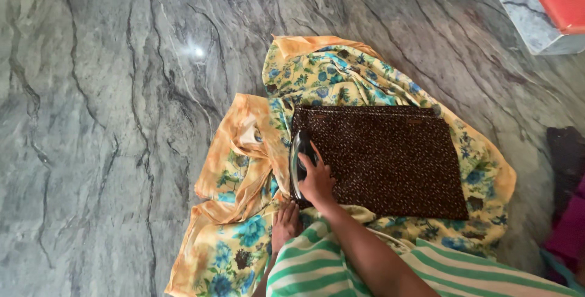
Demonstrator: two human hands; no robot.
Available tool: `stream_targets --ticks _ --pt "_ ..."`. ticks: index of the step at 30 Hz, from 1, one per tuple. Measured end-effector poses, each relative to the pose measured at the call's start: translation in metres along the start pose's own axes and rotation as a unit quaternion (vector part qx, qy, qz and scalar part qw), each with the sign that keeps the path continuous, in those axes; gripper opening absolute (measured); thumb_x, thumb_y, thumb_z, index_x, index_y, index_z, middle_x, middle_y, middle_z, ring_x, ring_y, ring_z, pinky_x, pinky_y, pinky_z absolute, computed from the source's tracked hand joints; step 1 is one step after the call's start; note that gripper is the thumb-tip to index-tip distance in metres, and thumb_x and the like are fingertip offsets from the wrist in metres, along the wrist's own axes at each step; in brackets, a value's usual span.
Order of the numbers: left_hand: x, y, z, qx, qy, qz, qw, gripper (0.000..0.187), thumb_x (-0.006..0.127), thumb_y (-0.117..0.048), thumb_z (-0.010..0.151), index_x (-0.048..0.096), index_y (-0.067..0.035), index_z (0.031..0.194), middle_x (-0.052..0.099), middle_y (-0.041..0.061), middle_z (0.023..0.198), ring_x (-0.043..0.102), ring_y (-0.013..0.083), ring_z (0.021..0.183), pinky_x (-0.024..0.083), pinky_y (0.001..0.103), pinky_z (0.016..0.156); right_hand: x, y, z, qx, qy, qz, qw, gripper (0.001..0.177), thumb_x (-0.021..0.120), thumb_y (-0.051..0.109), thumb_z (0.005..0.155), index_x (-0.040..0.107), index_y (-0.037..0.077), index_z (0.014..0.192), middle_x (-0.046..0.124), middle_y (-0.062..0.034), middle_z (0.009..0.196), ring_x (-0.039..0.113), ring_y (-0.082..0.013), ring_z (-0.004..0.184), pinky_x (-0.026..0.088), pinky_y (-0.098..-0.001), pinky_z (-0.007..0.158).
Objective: The person irons a dark brown patterned cloth laid on a floral sheet on the floor. They repeatedly smooth the fabric with an iron, fold the cloth, and continue ironing the folded sections.
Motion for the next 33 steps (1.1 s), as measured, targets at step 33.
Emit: stream_targets --ticks 33 --pt "-0.015 -0.019 0.006 0.0 0.032 0.168 0.985 0.076 0.066 -0.031 0.079 0.047 -0.012 0.15 0.058 0.01 0.138 0.056 0.0305 0.115 0.045 0.048 0.1 -0.037 -0.048 -0.021 0.029 0.037 -0.031 0.998 0.084 0.075 0.019 0.084 0.037 0.043 0.154 0.047 -0.0186 0.139 0.047 -0.0436 0.122 0.047 -0.0683 0.092"
Point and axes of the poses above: each hand's wrist, its own z-axis towards the middle knuckle, its own x-axis out of the palm, y = z × x, the point moved 9 cm from there along z, towards the middle knuckle
